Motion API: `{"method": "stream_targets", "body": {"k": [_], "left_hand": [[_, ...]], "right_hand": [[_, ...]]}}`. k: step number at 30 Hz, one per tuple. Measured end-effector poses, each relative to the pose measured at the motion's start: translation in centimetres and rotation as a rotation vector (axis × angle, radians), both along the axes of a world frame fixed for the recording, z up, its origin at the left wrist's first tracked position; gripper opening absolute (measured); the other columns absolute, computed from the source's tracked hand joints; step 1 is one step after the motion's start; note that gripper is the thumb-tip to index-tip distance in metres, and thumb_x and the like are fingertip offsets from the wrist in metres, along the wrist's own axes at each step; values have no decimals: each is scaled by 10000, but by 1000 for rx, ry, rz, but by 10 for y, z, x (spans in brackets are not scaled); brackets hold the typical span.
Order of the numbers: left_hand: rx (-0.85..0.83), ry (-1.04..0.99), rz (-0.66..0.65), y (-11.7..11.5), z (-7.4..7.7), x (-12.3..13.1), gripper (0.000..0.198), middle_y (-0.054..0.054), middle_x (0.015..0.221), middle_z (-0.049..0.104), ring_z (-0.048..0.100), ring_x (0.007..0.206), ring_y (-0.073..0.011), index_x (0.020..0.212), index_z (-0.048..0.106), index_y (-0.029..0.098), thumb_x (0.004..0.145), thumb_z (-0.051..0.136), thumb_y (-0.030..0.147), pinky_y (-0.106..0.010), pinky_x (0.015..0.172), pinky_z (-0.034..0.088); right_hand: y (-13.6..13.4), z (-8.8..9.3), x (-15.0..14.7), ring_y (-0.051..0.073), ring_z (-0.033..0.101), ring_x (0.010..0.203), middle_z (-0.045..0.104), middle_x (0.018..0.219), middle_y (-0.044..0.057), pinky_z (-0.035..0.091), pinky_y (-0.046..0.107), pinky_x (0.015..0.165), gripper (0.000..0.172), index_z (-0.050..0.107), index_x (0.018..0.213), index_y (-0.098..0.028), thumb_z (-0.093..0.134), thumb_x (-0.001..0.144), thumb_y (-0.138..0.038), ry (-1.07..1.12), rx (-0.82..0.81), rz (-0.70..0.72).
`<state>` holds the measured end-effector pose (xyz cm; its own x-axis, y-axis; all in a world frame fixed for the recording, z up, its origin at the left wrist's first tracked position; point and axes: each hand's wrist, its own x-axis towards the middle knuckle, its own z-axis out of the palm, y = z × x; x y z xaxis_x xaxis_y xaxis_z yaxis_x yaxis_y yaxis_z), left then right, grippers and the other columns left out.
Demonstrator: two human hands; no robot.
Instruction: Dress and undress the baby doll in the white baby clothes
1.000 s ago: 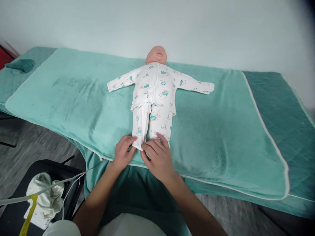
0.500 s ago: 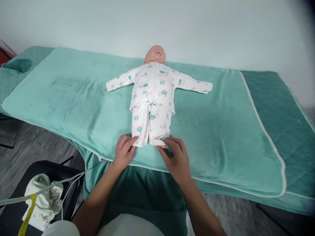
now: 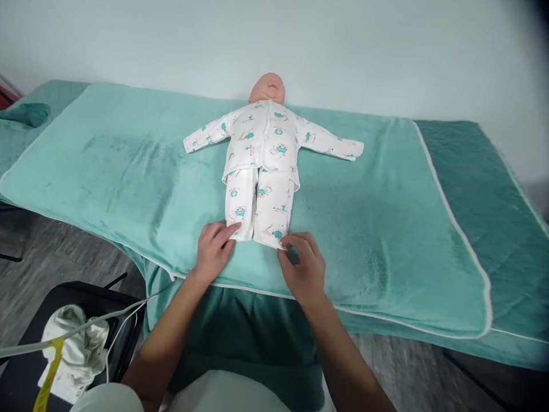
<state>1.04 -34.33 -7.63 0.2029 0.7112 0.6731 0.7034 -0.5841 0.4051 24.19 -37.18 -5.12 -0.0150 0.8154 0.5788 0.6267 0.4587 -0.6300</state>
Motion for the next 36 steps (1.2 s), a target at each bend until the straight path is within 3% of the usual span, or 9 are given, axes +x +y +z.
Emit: {"method": "stream_targets", "body": {"k": [5, 9, 15, 26, 31, 36], "left_hand": [[-36, 47, 43, -5, -1, 1, 278, -27, 916, 676, 629, 843, -160, 1281, 687, 230, 1009, 630, 212, -309, 790, 469], [-82, 46, 73, -10, -4, 1, 279, -32, 925, 674, 628, 860, -168, 1294, 688, 238, 1025, 616, 260, -315, 812, 468], [-89, 22, 71, -8, -9, 1, 279, -30, 895, 668, 613, 845, -177, 1287, 699, 238, 1025, 617, 291, -322, 798, 440], [-63, 9, 54, -8, -13, 1, 286, -32, 898, 661, 611, 853, -183, 1293, 703, 245, 1026, 606, 281, -329, 802, 432], [-8, -23, 31, -10, -11, 0, 308, -25, 907, 664, 619, 856, -167, 1311, 688, 241, 1008, 636, 228, -319, 806, 460], [-19, -100, 29, -16, -9, 3, 324, -42, 1006, 665, 643, 925, -167, 1303, 702, 267, 983, 680, 222, -328, 849, 519]], "right_hand": [[0, -8, -7, 207, 648, 861, 657, 991, 49, 545, 339, 751, 169, 588, 1068, -225, 693, 936, -228, -65, -140, -113], [3, -12, -18, 254, 663, 821, 712, 913, 53, 484, 383, 760, 323, 607, 1128, -210, 683, 956, -472, -176, -229, -252], [12, -8, -39, 254, 654, 699, 705, 760, 23, 415, 374, 737, 353, 613, 1047, -212, 700, 866, -502, -112, -384, -364], [8, -31, -33, 252, 581, 789, 620, 914, 59, 419, 371, 706, 223, 640, 1087, -237, 709, 895, -328, -146, -108, -405], [-1, -35, -23, 203, 618, 782, 638, 949, 39, 502, 366, 733, 211, 647, 1156, -253, 649, 948, -221, -85, -28, -264], [-10, -30, -16, 180, 643, 760, 651, 878, 9, 533, 336, 687, 116, 610, 1045, -255, 672, 958, -210, 32, 32, -174]]}}
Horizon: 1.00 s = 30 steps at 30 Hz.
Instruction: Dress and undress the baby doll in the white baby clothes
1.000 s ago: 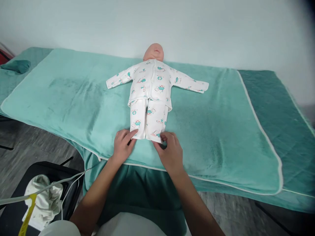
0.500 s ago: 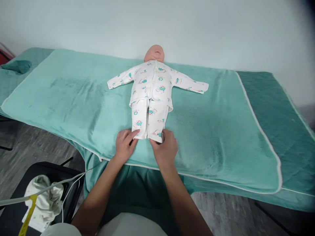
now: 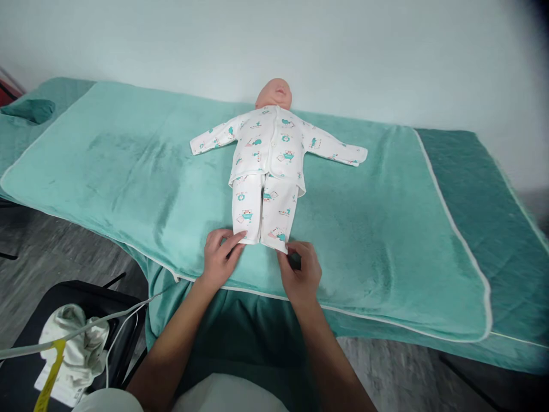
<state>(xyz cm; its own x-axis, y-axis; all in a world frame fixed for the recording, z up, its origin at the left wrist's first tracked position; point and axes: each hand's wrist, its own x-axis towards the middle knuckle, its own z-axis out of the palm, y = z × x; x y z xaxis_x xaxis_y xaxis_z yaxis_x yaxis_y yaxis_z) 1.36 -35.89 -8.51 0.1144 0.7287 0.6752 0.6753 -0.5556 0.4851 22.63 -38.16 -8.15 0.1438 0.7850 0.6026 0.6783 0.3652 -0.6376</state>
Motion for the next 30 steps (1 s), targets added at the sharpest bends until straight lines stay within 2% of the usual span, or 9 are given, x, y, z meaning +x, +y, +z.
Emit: {"method": "stream_targets", "body": {"k": [4, 8, 12, 15, 18, 21, 26, 28, 30], "left_hand": [[-28, -22, 16, -5, 3, 4, 277, -55, 1028, 618, 639, 962, -174, 1247, 738, 264, 978, 685, 228, -348, 867, 551], [-52, -68, -9, -6, 3, 5, 239, -54, 1021, 612, 644, 968, -172, 1198, 747, 260, 983, 663, 197, -346, 859, 567], [1, -89, -38, -6, 4, 6, 276, -49, 1025, 603, 641, 955, -163, 1199, 727, 265, 976, 637, 129, -320, 816, 570], [40, -57, -46, -11, 9, 8, 292, -57, 1046, 588, 627, 971, -166, 1197, 714, 254, 961, 640, 100, -323, 815, 574], [-7, -140, -55, -10, 18, 8, 217, -76, 1109, 604, 641, 1049, -194, 1186, 704, 246, 971, 681, 221, -374, 894, 595], [-110, -313, 2, 15, 28, 5, 235, -97, 1246, 633, 633, 1218, -229, 1226, 694, 267, 1026, 610, 357, -452, 1062, 559], [-397, -605, -9, 101, 39, 8, 511, -88, 1611, 500, 451, 1535, -271, 1446, 590, 299, 1019, 561, 578, -469, 1278, 392], [-515, -671, -26, 128, 44, 13, 570, -76, 1650, 487, 421, 1567, -273, 1490, 561, 279, 1022, 536, 603, -461, 1325, 320], [-590, -683, -51, 144, 49, 18, 594, -68, 1657, 497, 418, 1575, -276, 1501, 561, 257, 1023, 529, 608, -457, 1341, 292]], "right_hand": [[-5, 3, 6, 181, 667, 810, 666, 920, 17, 546, 333, 705, 128, 606, 989, -253, 673, 943, -154, 23, 21, 56], [-8, 1, 14, 204, 672, 839, 683, 955, 36, 555, 365, 727, 115, 638, 1002, -255, 672, 949, -159, -90, -19, 78], [-11, 6, 23, 210, 670, 893, 672, 1003, 53, 569, 373, 768, 130, 655, 1053, -242, 728, 949, -216, -93, -61, 140], [-6, 15, 31, 210, 668, 929, 670, 1025, 66, 565, 369, 780, 79, 678, 1064, -232, 667, 996, -272, -19, -77, 183], [17, 21, 40, 220, 673, 982, 695, 1034, 79, 560, 405, 855, 172, 685, 1015, -222, 559, 1048, -336, 174, -109, 136], [66, 22, 48, 258, 669, 1161, 698, 1240, 116, 551, 487, 1004, 329, 662, 1180, -225, 576, 1023, -501, 429, -174, 30], [161, 20, 40, 290, 426, 1547, 451, 1646, 123, 370, 560, 1272, 717, 506, 1496, -272, 583, 937, -714, 560, -254, 93], [180, 20, 31, 287, 352, 1598, 378, 1708, 114, 300, 563, 1318, 814, 446, 1563, -258, 536, 936, -769, 581, -321, 150], [183, 22, 23, 293, 371, 1590, 405, 1699, 125, 286, 586, 1322, 818, 439, 1583, -230, 461, 973, -775, 519, -326, 214]]}}
